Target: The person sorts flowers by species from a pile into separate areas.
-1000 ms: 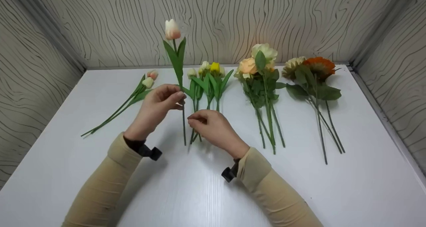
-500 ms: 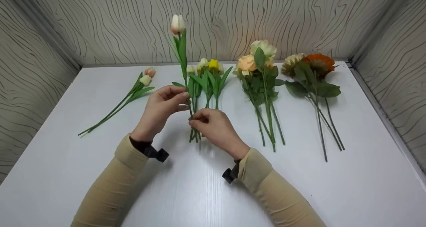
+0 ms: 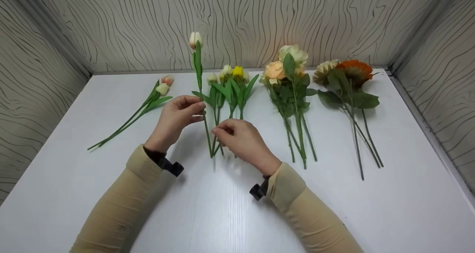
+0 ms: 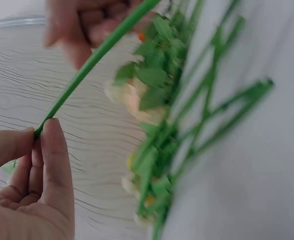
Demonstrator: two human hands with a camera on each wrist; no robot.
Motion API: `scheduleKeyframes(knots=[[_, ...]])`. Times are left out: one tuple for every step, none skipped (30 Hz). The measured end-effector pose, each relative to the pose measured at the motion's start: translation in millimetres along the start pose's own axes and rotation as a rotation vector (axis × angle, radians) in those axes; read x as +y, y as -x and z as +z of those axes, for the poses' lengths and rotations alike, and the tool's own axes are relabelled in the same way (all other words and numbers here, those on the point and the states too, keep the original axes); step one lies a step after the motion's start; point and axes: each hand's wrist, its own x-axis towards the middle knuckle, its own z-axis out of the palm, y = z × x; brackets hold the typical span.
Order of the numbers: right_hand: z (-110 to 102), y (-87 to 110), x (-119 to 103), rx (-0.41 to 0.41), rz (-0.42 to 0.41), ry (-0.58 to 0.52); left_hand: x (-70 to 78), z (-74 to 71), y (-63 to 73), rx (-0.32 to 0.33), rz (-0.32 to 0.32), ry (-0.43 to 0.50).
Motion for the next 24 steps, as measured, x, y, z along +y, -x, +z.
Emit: scheduleKeyframes(knots=[[-2,0.1,0,0.007,0.006,0.009,-1.3,-2.4,-3.4,0.004,-0.027,-0.019],[-5,0.2,0,0.014,0.014,0.019,-2.5,-4.6,-7.1,0.007,-0.052,-0.037],[-7,0.5,0,0.021,0.020,0.032,-3.4,-6.5,-10.8,0.009,-0.075,-0.052],[-10,0.8,0,0.028,0.023,0.044,-4.0,-8.0,-14.5,0.013,-0.096,-0.065],[-12,1.1,-1,0.033,0.026,0.058,-4.7,-9.3,-18.2,0.019,-0.114,-0.080],[-13,1.4,-1,0.036,0.026,0.071,-5.6,-10.2,-21.6,0.025,-0.127,-0.088],[-14,1.5,-2,0.039,0.024,0.081,-6.5,-10.5,-24.8,0.030,-0.138,-0.098],[-15,1.5,-2,0.042,0.021,0.088,-7.6,-10.5,-27.7,0.034,-0.145,-0.110],[-16,1.3,-3,0.043,0.015,0.091,-9.3,-9.9,-30.8,0.037,-0.152,-0.123],[-16,1.1,-3,0.044,0.010,0.094,-10.8,-8.9,-33.2,0.039,-0.156,-0.142],[-15,0.9,-3,0.045,0.006,0.096,-12.6,-7.7,-35.2,0.039,-0.159,-0.162],[-15,0.6,-3,0.047,0.003,0.099,-14.4,-6.1,-36.8,0.039,-0.162,-0.185],[-15,0.6,-3,0.050,0.002,0.101,-16.9,-3.6,-39.0,0.039,-0.168,-0.210],[-15,0.5,-3,0.051,0.002,0.102,-19.5,-1.3,-40.9,0.039,-0.173,-0.232],[-15,0.5,-2,0.052,0.000,0.102,-22.2,0.8,-42.5,0.041,-0.180,-0.252],[-14,0.4,-2,0.052,-0.001,0.101,-24.4,2.7,-43.5,0.043,-0.185,-0.269],[-14,0.4,-2,0.052,-0.003,0.100,-26.9,4.2,-44.6,0.045,-0.191,-0.284],[-14,0.4,-2,0.052,-0.005,0.100,-29.2,5.4,-45.6,0.048,-0.196,-0.299],[-14,0.4,-2,0.051,-0.008,0.099,-31.1,6.3,-46.3,0.049,-0.199,-0.311],[-13,0.5,-2,0.051,-0.009,0.100,-32.8,7.0,-47.0,0.048,-0.200,-0.322],[-13,0.6,-3,0.050,-0.009,0.098,-34.4,7.4,-47.7,0.049,-0.201,-0.336],[-13,0.7,-3,0.050,-0.008,0.099,-35.8,7.6,-48.2,0.049,-0.203,-0.351],[-13,0.9,-3,0.051,-0.007,0.100,-37.0,7.7,-48.7,0.048,-0.206,-0.363],[-14,1.0,-3,0.053,-0.005,0.102,-37.9,7.7,-49.2,0.048,-0.207,-0.374]])
